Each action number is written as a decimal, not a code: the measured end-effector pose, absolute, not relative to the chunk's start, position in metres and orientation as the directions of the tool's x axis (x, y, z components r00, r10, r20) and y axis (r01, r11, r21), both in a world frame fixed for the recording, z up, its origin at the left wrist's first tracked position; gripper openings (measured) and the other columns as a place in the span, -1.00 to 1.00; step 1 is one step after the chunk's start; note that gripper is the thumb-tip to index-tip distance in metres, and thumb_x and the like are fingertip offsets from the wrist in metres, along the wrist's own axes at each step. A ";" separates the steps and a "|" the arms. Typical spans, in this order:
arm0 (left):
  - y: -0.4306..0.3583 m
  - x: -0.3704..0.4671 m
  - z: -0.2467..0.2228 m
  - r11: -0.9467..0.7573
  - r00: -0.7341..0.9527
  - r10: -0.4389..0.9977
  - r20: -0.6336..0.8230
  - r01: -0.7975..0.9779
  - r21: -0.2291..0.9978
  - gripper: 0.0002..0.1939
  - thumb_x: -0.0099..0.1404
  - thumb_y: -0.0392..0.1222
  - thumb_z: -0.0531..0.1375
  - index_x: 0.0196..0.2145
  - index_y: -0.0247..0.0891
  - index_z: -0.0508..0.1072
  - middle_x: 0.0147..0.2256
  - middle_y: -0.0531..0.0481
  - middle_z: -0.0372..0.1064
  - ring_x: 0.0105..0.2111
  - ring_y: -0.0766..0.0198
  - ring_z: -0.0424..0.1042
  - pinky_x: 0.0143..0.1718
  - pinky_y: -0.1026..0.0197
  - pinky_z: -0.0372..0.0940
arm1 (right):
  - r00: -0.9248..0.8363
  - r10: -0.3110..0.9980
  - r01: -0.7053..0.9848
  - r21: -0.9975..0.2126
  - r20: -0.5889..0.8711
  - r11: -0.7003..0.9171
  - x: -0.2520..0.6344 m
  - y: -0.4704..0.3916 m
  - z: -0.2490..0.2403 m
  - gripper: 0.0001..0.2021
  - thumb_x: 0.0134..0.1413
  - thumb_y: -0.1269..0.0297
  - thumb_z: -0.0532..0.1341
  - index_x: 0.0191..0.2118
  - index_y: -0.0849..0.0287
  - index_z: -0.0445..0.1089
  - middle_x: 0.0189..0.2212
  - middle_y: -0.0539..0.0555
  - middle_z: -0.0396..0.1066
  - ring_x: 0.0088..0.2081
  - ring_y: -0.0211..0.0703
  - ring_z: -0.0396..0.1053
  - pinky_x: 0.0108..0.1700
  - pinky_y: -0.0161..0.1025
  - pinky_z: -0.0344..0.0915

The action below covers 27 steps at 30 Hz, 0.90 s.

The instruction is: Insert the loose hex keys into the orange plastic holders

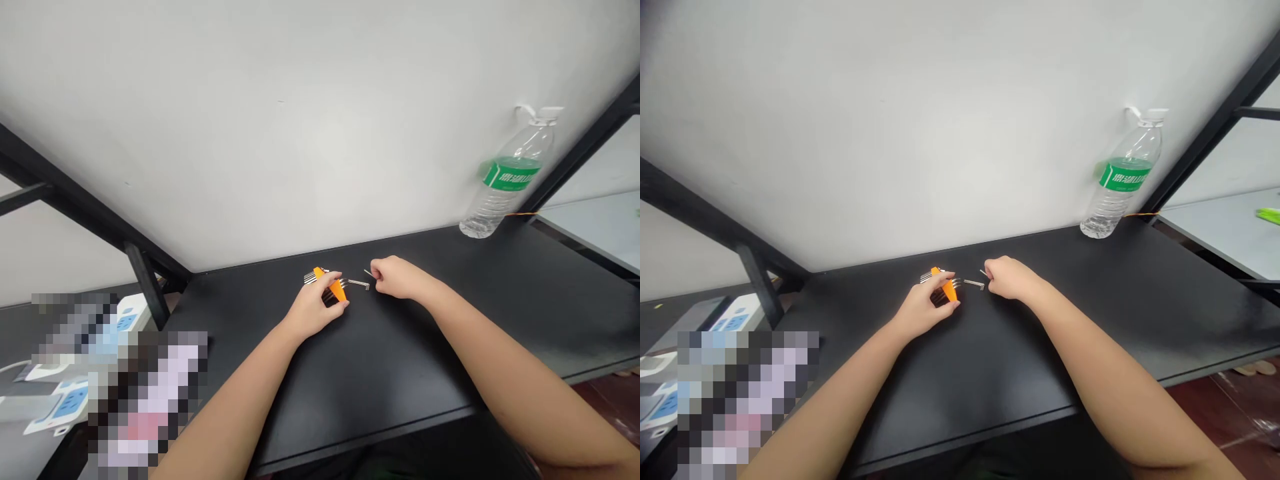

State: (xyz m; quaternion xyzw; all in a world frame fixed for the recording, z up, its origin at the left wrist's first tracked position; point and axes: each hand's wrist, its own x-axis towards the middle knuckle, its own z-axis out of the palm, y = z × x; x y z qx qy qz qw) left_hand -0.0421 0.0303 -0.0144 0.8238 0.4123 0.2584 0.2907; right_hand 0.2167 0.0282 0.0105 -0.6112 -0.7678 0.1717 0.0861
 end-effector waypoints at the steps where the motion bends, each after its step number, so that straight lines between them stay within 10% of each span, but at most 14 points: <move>1: 0.030 -0.042 -0.014 -0.491 0.527 0.830 0.185 0.531 0.691 -0.42 0.21 -0.11 0.33 0.18 -0.13 0.38 -0.04 -0.05 0.56 -0.07 0.09 0.56 0.05 -0.01 0.43 | -0.275 0.960 0.877 -0.424 -0.058 0.226 0.217 0.028 0.011 -0.84 -0.03 0.52 0.23 -0.33 0.12 0.40 -0.42 0.00 0.46 -0.47 -0.23 0.32 -0.44 -0.30 0.11; 14: 0.031 -0.042 -0.014 -0.489 0.519 0.834 0.189 0.534 0.690 -0.43 0.21 -0.12 0.33 0.17 -0.13 0.37 -0.10 -0.03 0.57 -0.14 0.12 0.56 -0.02 0.02 0.44 | -0.589 0.798 0.628 -0.547 0.132 0.554 0.203 0.014 0.014 -0.65 0.19 0.55 0.15 -0.03 0.11 0.56 -0.23 0.06 0.41 -0.36 -0.25 0.34 -0.27 -0.29 0.26; 27: 0.024 -0.036 -0.005 -0.593 0.639 0.738 0.218 0.459 0.662 -0.74 0.23 -0.26 0.25 -0.09 -0.16 0.46 -0.20 0.02 0.53 -0.25 0.18 0.50 -0.17 0.14 0.38 | -0.602 0.774 0.560 -0.589 0.195 0.584 0.170 -0.006 0.019 -0.84 0.23 0.52 0.12 -0.17 0.14 0.35 -0.18 0.05 0.33 -0.35 -0.27 0.29 -0.30 -0.31 0.23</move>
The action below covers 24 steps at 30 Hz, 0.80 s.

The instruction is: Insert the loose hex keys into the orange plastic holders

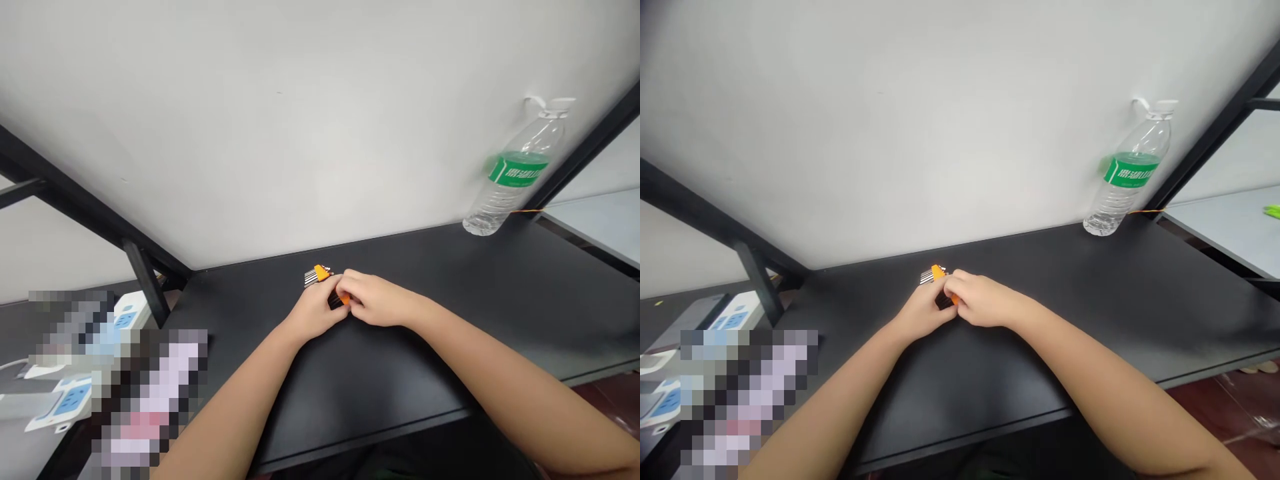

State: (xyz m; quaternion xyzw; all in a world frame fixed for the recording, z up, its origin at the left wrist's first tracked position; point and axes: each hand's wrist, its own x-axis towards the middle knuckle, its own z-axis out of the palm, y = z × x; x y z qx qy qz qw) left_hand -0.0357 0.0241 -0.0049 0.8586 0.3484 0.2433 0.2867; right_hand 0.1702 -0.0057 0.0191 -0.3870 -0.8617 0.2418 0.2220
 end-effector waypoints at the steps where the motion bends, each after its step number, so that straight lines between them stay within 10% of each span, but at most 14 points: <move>1: 0.024 -0.036 -0.005 -0.586 0.632 0.743 0.219 0.457 0.669 -0.73 0.23 -0.27 0.24 -0.08 -0.16 0.46 -0.20 0.02 0.53 -0.25 0.19 0.50 -0.16 0.14 0.38 | -0.594 0.779 0.554 -0.601 0.201 0.576 0.169 -0.005 0.018 -0.84 0.21 0.53 0.13 -0.18 0.14 0.33 -0.18 0.04 0.34 -0.35 -0.27 0.29 -0.30 -0.31 0.23; 9: 0.026 -0.041 -0.013 -0.507 0.566 0.807 0.171 0.514 0.691 -0.42 0.23 -0.08 0.33 0.19 -0.11 0.38 -0.01 -0.06 0.54 -0.06 0.07 0.53 0.05 -0.01 0.41 | -0.306 0.946 0.865 -0.383 0.107 0.323 0.204 0.024 0.002 -0.91 0.23 0.43 0.20 -0.25 0.16 0.46 -0.18 0.10 0.42 -0.29 -0.19 0.36 -0.27 -0.27 0.21; 24: 0.028 -0.042 -0.015 -0.496 0.556 0.815 0.164 0.524 0.692 -0.42 0.22 -0.08 0.34 0.19 -0.10 0.38 0.00 -0.05 0.54 -0.02 0.08 0.53 0.07 0.00 0.41 | -0.310 0.949 0.865 -0.400 0.049 0.303 0.211 0.033 -0.007 -0.88 0.22 0.38 0.22 -0.31 0.14 0.53 -0.20 0.09 0.47 -0.23 -0.16 0.42 -0.20 -0.27 0.27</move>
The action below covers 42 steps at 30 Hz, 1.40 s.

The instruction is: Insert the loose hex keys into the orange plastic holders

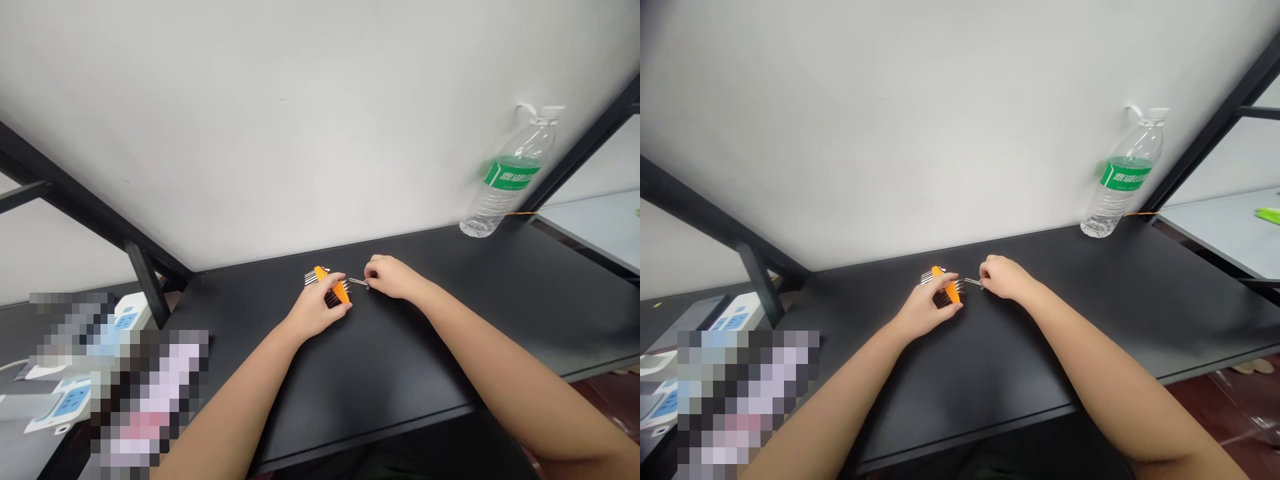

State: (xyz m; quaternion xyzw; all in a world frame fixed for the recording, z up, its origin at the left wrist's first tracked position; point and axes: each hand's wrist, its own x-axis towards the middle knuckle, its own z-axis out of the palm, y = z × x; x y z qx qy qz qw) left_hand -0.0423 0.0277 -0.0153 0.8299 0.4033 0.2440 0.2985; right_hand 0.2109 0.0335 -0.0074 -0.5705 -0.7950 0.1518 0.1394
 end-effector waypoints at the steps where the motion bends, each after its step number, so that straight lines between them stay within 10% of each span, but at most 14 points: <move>1: 0.028 -0.042 -0.015 -0.496 0.555 0.816 0.163 0.526 0.691 -0.41 0.23 -0.07 0.34 0.19 -0.10 0.38 0.01 -0.05 0.54 -0.01 0.07 0.53 0.08 0.00 0.41 | -0.313 0.949 0.867 -0.395 0.041 0.304 0.210 0.033 -0.007 -0.88 0.21 0.40 0.22 -0.31 0.14 0.52 -0.20 0.09 0.47 -0.23 -0.16 0.43 -0.21 -0.27 0.27; 9: 0.030 -0.043 -0.016 -0.504 0.549 0.816 0.181 0.522 0.689 -0.42 0.22 -0.08 0.34 0.18 -0.12 0.38 -0.03 -0.03 0.55 -0.05 0.10 0.55 0.05 0.03 0.42 | -0.149 0.978 0.975 -0.185 -0.147 0.121 0.211 0.029 0.006 -0.93 0.04 0.45 0.26 -0.32 0.18 0.47 -0.22 0.16 0.49 -0.33 -0.11 0.41 -0.39 -0.24 0.14; 18: 0.033 -0.043 -0.017 -0.468 0.466 0.861 0.204 0.566 0.679 -0.43 0.20 -0.11 0.34 0.16 -0.13 0.40 -0.12 -0.01 0.57 -0.16 0.14 0.57 -0.04 0.06 0.46 | -0.527 0.835 0.659 -0.544 0.158 0.519 0.204 0.020 0.013 -0.86 0.14 0.56 0.18 -0.33 0.17 0.39 -0.33 0.00 0.37 -0.37 -0.28 0.29 -0.28 -0.34 0.19; 42: 0.031 -0.042 -0.014 -0.468 0.483 0.856 0.182 0.576 0.670 -0.42 0.19 -0.10 0.35 0.16 -0.12 0.39 -0.14 0.01 0.58 -0.16 0.13 0.57 -0.03 0.04 0.45 | -0.544 0.804 0.673 -0.447 0.241 0.589 0.202 0.016 0.011 -0.82 0.33 0.46 0.15 -0.29 0.18 0.46 -0.32 0.03 0.33 -0.37 -0.26 0.26 -0.28 -0.28 0.16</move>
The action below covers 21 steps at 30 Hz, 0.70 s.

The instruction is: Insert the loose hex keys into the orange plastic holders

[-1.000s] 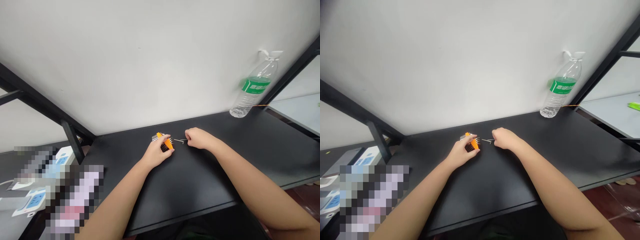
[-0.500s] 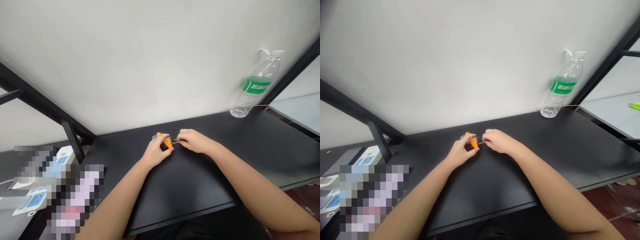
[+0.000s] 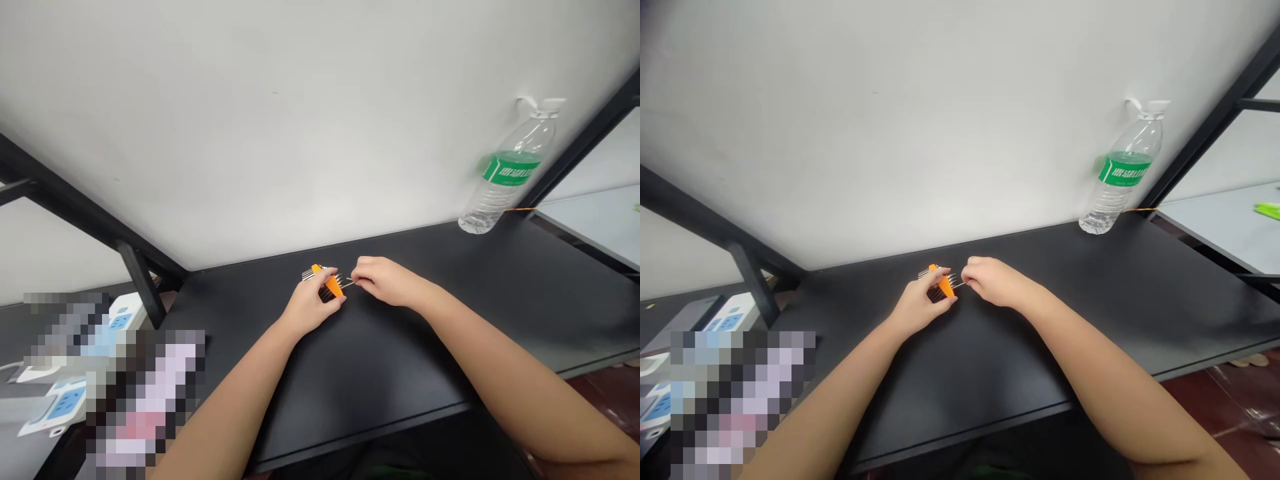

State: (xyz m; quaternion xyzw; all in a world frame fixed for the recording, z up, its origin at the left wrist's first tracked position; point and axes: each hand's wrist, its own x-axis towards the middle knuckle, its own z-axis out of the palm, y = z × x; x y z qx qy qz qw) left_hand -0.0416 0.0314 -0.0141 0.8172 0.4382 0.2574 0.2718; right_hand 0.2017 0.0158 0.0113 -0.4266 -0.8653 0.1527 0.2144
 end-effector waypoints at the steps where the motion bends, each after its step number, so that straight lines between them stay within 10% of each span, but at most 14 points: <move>1: 0.032 -0.042 -0.014 -0.466 0.483 0.857 0.180 0.578 0.669 -0.42 0.19 -0.09 0.35 0.17 -0.12 0.39 -0.14 0.00 0.58 -0.16 0.13 0.57 -0.03 0.04 0.45 | -0.547 0.801 0.669 -0.448 0.243 0.593 0.202 0.016 0.011 -0.82 0.33 0.46 0.15 -0.29 0.18 0.47 -0.32 0.03 0.34 -0.37 -0.25 0.27 -0.27 -0.28 0.17; 21: 0.030 -0.039 -0.015 -0.510 0.534 0.821 0.203 0.524 0.682 -0.43 0.21 -0.12 0.32 0.17 -0.08 0.38 0.00 -0.02 0.56 -0.05 0.10 0.57 0.03 0.04 0.45 | -0.485 0.858 0.658 -0.576 0.169 0.486 0.180 0.014 0.001 -0.88 0.17 0.47 0.25 -0.23 0.15 0.31 -0.21 0.03 0.32 -0.28 -0.22 0.30 -0.25 -0.29 0.22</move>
